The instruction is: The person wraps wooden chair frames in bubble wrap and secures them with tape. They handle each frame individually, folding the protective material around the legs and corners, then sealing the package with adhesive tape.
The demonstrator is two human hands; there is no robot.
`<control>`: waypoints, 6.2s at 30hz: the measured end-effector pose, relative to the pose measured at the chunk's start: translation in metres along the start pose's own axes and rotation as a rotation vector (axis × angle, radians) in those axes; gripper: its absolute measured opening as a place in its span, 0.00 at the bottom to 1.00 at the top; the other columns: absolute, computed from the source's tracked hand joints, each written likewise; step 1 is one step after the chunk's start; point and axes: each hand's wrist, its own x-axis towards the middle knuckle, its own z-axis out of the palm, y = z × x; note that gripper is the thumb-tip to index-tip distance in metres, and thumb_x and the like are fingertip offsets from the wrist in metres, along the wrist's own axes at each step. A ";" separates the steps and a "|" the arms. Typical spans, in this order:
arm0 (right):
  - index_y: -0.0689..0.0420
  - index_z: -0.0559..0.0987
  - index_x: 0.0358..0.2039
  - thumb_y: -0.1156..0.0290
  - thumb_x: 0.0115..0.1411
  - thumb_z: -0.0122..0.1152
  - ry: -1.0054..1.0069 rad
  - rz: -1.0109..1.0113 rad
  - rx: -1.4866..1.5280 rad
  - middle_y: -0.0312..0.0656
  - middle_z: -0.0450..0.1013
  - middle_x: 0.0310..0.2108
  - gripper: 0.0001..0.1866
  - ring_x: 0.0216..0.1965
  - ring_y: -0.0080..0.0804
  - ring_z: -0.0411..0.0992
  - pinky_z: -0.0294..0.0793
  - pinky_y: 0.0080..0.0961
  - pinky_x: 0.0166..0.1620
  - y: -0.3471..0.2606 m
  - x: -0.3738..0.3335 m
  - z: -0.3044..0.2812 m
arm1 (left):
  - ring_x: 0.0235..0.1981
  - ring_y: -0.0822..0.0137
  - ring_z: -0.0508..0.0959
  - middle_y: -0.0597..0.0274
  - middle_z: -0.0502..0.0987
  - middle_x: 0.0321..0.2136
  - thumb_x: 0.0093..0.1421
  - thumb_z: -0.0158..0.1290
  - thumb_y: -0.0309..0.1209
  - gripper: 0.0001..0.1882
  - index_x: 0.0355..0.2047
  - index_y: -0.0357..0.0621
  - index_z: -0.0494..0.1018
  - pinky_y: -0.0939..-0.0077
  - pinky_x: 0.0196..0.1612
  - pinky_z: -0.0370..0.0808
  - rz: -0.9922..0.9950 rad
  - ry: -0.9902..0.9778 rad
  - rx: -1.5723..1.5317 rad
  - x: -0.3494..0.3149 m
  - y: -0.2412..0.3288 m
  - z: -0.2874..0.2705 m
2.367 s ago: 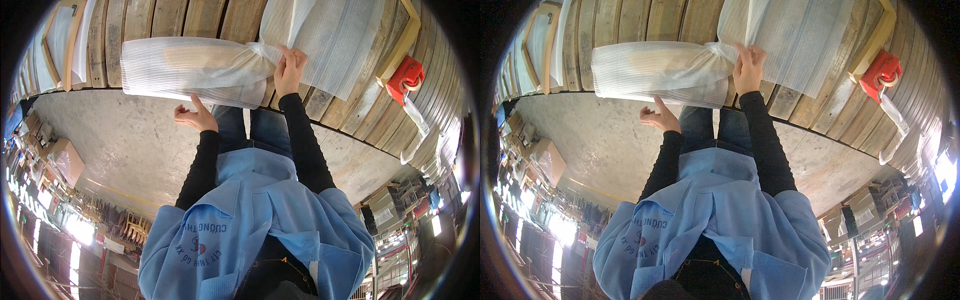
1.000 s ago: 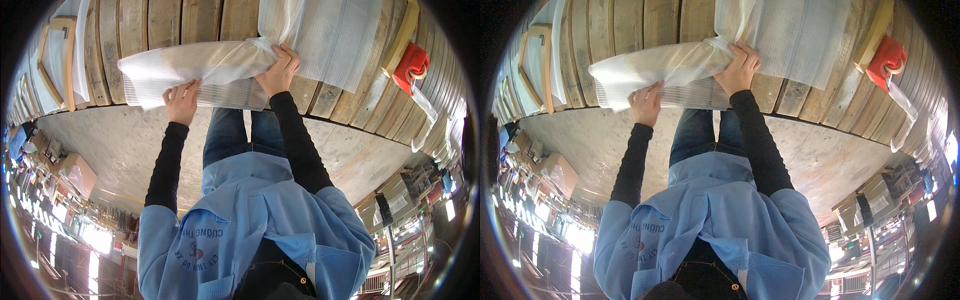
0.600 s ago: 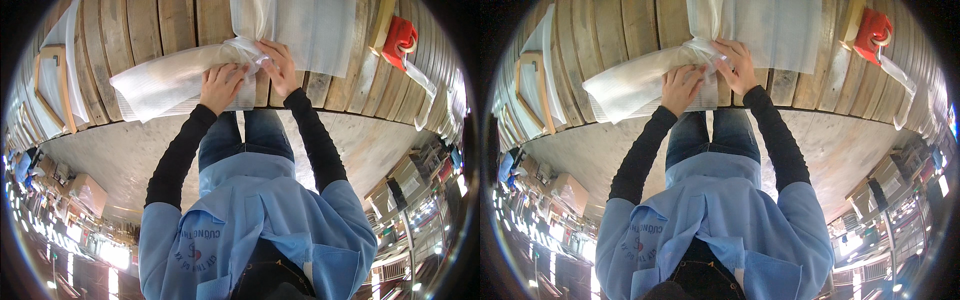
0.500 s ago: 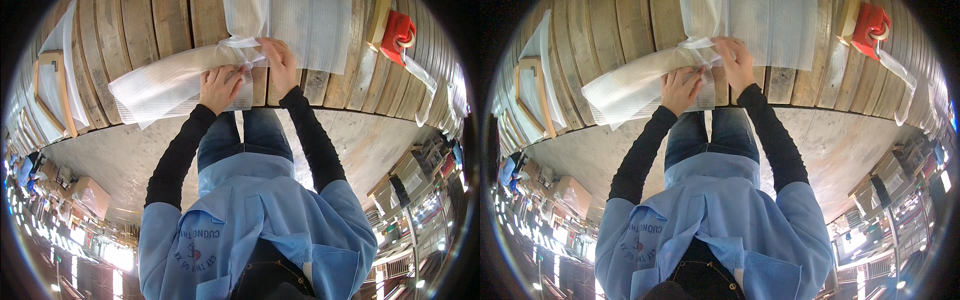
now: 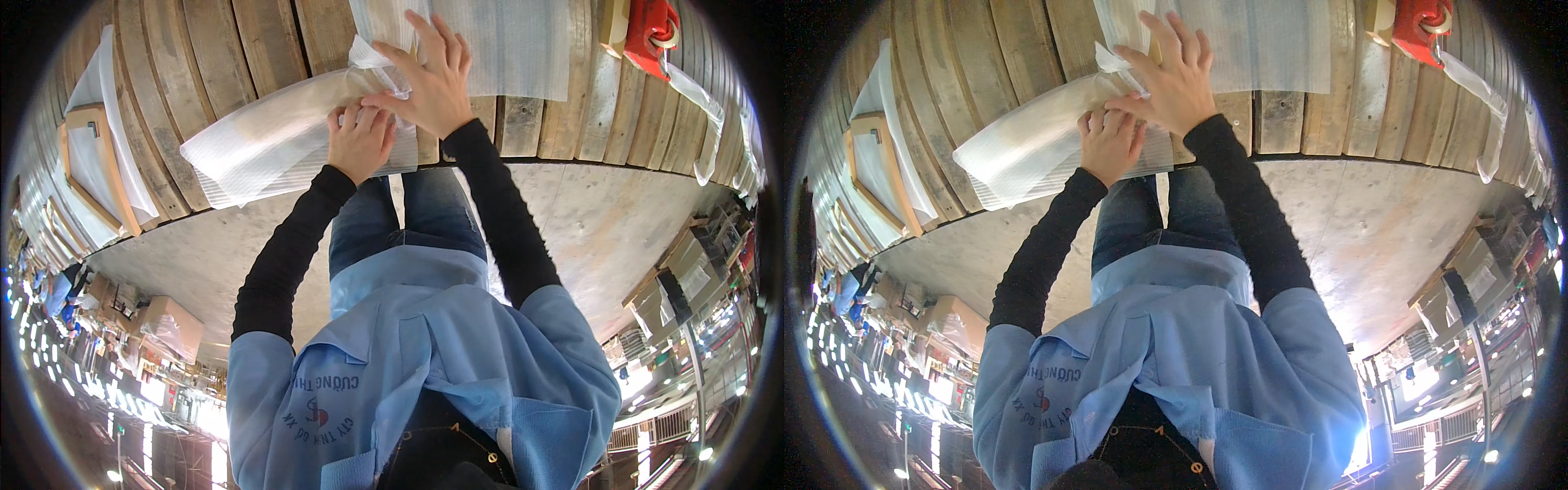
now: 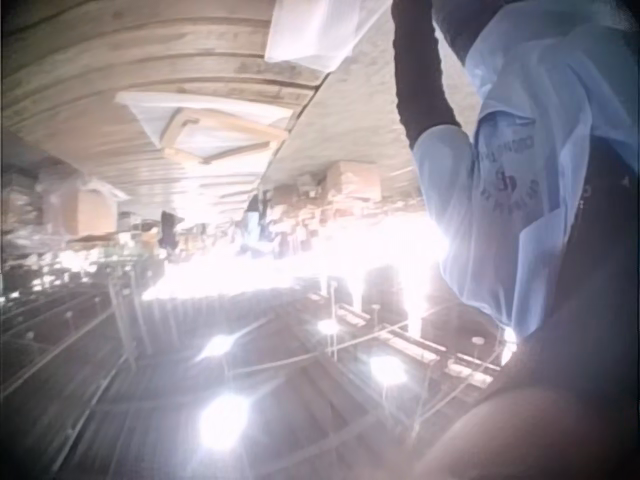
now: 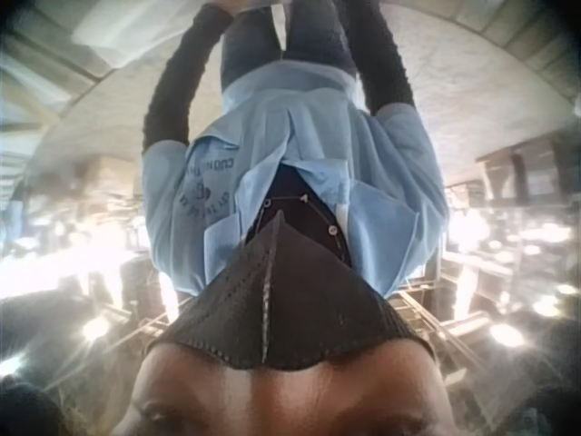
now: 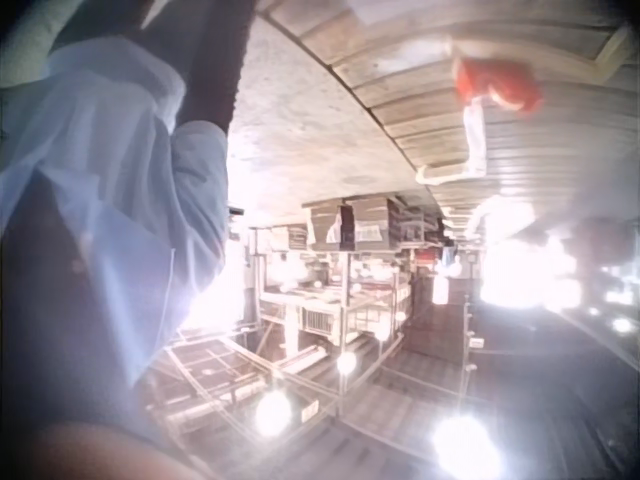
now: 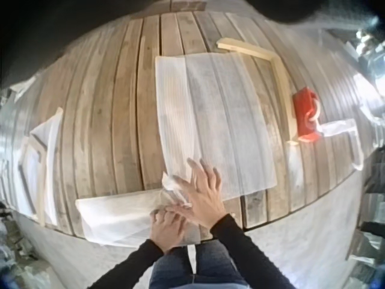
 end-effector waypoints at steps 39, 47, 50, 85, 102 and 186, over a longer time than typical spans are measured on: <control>0.42 0.77 0.54 0.66 0.58 0.64 0.078 0.236 0.042 0.38 0.74 0.54 0.22 0.54 0.39 0.72 0.66 0.52 0.58 0.081 0.048 0.001 | 0.76 0.56 0.42 0.59 0.42 0.76 0.63 0.44 0.65 0.46 0.74 0.56 0.51 0.08 0.61 0.35 0.014 -0.292 0.130 0.019 0.014 -0.009; 0.35 0.79 0.51 0.65 0.62 0.60 -0.111 0.297 -0.269 0.37 0.70 0.55 0.17 0.57 0.40 0.68 0.66 0.49 0.57 0.136 0.177 0.056 | 0.77 0.56 0.39 0.61 0.42 0.76 0.61 0.47 0.65 0.47 0.74 0.57 0.50 0.08 0.61 0.36 -0.049 -0.330 0.123 0.023 0.026 -0.014; 0.36 0.79 0.52 0.62 0.62 0.61 0.076 0.259 -0.410 0.36 0.68 0.58 0.17 0.60 0.42 0.66 0.64 0.50 0.59 0.159 0.184 0.012 | 0.77 0.56 0.38 0.62 0.42 0.76 0.61 0.48 0.64 0.48 0.75 0.57 0.50 0.08 0.61 0.35 -0.102 -0.346 0.096 0.025 0.033 -0.016; 0.47 0.65 0.71 0.61 0.67 0.58 -1.836 0.785 0.278 0.38 0.69 0.29 0.32 0.22 0.24 0.73 0.76 0.21 0.22 -0.058 0.231 -0.207 | 0.75 0.46 0.44 0.51 0.42 0.75 0.59 0.56 0.53 0.53 0.75 0.41 0.43 0.33 0.71 0.47 -0.454 -0.376 -0.073 0.016 0.095 -0.033; 0.50 0.63 0.71 0.37 0.72 0.31 -1.974 0.569 0.446 0.53 0.74 0.55 0.38 0.46 0.38 0.80 0.84 0.31 0.36 0.064 0.363 -0.036 | 0.57 0.66 0.70 0.72 0.74 0.49 0.47 0.70 0.44 0.37 0.59 0.67 0.72 0.33 0.63 0.49 -0.269 0.045 -0.159 0.045 -0.062 -0.075; 0.54 0.69 0.60 0.63 0.40 0.81 -0.729 -0.098 0.490 0.46 0.75 0.54 0.46 0.54 0.44 0.75 0.77 0.37 0.54 -0.039 0.065 -0.005 | 0.55 0.62 0.73 0.52 0.74 0.53 0.53 0.71 0.29 0.33 0.56 0.31 0.69 0.66 0.59 0.70 -0.991 0.858 -1.466 0.022 0.002 -0.145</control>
